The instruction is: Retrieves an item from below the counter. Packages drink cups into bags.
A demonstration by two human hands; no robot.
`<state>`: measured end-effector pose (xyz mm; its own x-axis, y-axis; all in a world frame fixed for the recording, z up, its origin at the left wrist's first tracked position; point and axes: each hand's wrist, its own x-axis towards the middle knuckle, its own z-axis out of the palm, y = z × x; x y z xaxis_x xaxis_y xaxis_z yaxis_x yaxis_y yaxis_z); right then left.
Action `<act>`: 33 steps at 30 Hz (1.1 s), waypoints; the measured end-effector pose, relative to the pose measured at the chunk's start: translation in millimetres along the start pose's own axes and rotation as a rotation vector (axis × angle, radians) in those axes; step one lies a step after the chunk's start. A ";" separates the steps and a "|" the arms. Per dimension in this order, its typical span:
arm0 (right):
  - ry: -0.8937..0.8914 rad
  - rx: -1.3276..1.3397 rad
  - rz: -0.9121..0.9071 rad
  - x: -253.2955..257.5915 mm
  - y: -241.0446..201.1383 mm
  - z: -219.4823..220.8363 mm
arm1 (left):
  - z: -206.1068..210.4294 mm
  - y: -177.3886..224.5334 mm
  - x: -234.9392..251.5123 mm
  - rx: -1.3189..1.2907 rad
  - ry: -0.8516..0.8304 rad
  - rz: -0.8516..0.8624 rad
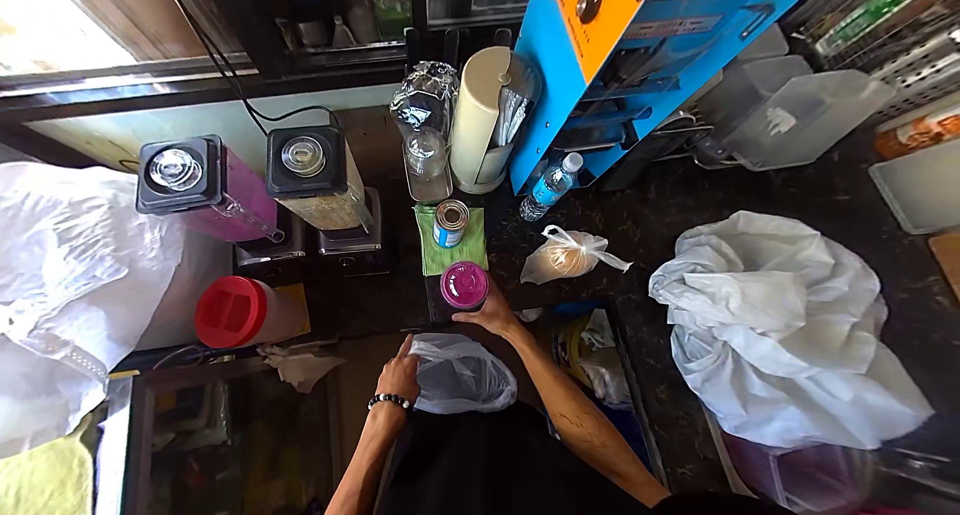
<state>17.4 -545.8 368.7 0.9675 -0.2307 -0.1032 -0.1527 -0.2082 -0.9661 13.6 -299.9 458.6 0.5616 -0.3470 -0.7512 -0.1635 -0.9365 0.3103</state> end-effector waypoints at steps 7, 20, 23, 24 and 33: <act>0.133 0.079 -0.158 13.9 -39.5 -24.1 | -52.4 39.1 18.7 -0.085 0.005 0.303; 0.375 0.162 -0.171 -24.6 -124.2 -46.3 | -50.0 82.7 100.6 -0.139 0.132 -0.022; 0.399 0.172 -0.094 -31.4 -70.3 -6.7 | -39.4 77.4 102.1 -0.158 0.111 -0.102; 0.409 0.154 -0.067 -31.5 -54.8 2.8 | -38.3 76.4 100.9 -0.158 0.105 -0.125; 0.492 0.136 0.035 -21.3 -21.4 17.8 | -37.5 69.4 92.8 -0.133 0.075 -0.205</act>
<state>3.6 -519.5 387.4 0.7480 -0.6623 -0.0438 -0.1237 -0.0743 -0.9895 84.7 -395.1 432.3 0.6316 -0.1411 -0.7623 0.0655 -0.9701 0.2339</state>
